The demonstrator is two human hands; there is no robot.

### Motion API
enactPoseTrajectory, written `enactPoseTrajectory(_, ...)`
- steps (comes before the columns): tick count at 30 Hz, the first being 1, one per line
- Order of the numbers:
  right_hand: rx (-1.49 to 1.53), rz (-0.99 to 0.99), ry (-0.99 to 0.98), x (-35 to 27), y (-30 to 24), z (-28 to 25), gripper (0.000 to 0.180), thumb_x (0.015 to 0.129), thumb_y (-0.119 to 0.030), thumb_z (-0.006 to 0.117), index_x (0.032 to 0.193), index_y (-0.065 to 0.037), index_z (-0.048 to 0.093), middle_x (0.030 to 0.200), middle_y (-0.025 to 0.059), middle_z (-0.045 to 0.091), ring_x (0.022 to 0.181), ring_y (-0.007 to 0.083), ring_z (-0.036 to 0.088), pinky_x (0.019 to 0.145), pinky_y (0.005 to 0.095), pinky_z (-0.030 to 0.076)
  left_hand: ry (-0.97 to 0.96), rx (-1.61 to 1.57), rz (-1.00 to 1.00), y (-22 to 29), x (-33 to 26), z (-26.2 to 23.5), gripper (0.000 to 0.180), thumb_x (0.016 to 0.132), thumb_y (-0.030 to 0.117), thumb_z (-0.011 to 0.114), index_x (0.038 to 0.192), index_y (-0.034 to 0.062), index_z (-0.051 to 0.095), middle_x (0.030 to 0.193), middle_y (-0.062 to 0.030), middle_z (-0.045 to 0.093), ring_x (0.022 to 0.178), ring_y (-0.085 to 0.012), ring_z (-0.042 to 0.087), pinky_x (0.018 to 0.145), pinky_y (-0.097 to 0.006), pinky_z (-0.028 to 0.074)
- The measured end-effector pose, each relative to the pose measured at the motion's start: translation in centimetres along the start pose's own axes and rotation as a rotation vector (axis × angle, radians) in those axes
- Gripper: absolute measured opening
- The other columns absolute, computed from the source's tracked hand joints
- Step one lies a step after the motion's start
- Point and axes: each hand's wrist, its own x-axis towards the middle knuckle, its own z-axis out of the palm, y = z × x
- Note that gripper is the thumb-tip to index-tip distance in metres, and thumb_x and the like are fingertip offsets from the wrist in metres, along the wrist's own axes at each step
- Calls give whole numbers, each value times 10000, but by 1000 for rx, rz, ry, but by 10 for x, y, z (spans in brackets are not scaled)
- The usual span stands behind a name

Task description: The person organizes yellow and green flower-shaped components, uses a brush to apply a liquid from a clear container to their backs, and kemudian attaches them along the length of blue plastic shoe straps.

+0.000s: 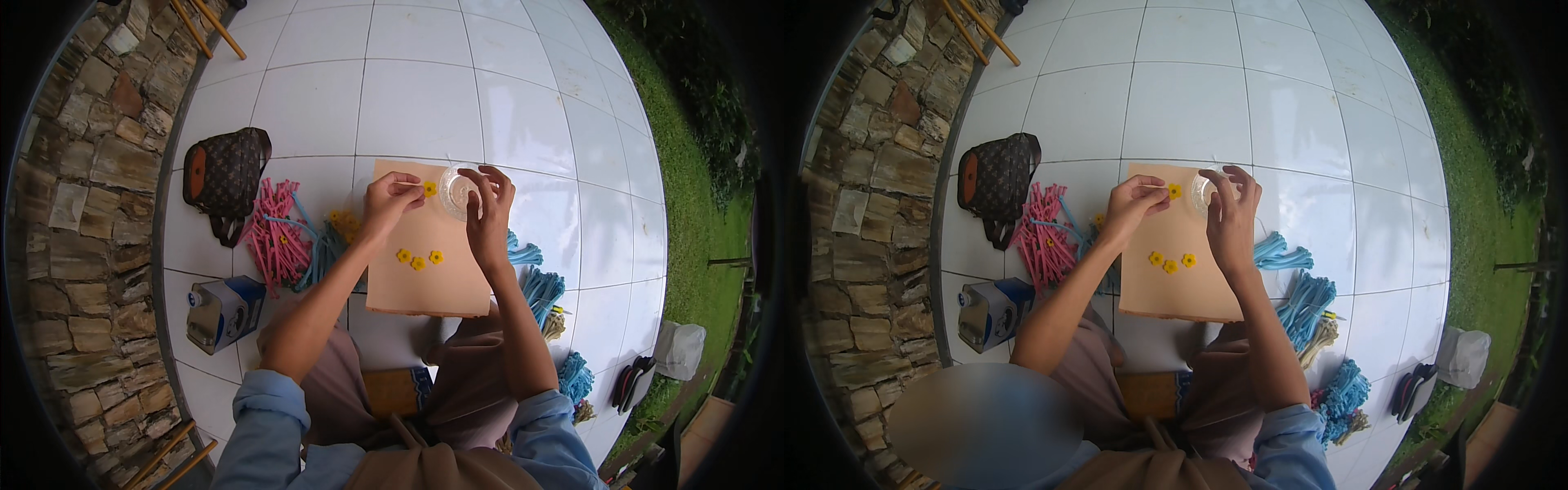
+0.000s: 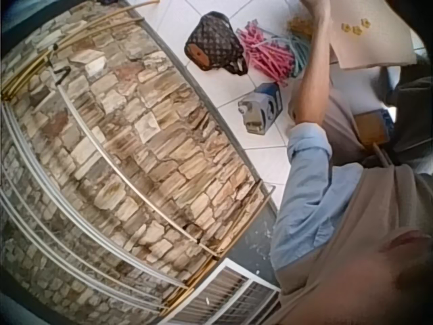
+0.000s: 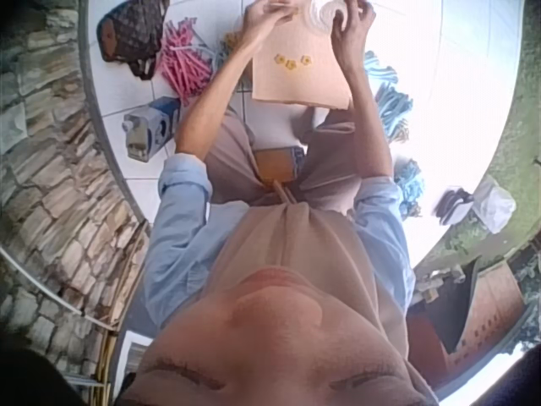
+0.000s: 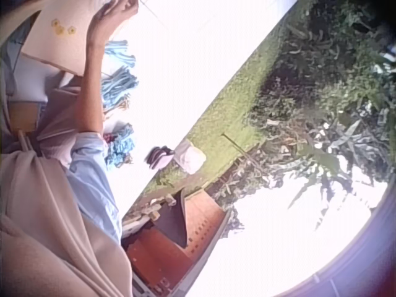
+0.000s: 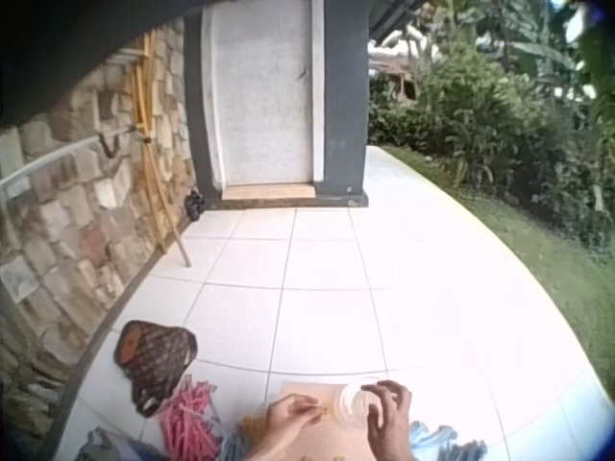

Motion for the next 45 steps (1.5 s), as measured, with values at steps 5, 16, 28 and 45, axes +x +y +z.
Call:
enactPoseTrajectory(5,47,134,84,-1,23,-8,282,819,33,471,1093,-34,482,1112,136,450,990,280,450,868,372,395,100,672,398,-18,11,-7,43,747,4,621,789,-8,617,740,-89,655,668,-165,644,619,-263,516)
enactPoseTrajectory(16,63,217,48,-8,41,-4,305,801,31,482,1095,-50,471,1092,138,438,984,281,451,852,374,396,199,1066,488,-47,32,1,38,748,44,609,784,43,624,784,-96,605,752,-262,600,663,-366,489)
enactPoseTrajectory(28,-488,-6,-278,-32,62,11,444,694,14,507,1083,-177,606,1212,141,382,1130,327,358,929,510,284,103,1196,479,-24,17,-13,69,717,35,645,781,35,620,803,-113,566,709,-250,595,656,-350,479)
enactPoseTrajectory(45,-472,7,-131,-17,30,-10,406,707,42,499,1063,-147,555,1216,144,422,1118,344,376,939,474,295,-445,1580,553,-40,-24,-25,193,603,6,675,711,49,520,743,-92,528,749,-256,560,678,-370,457)
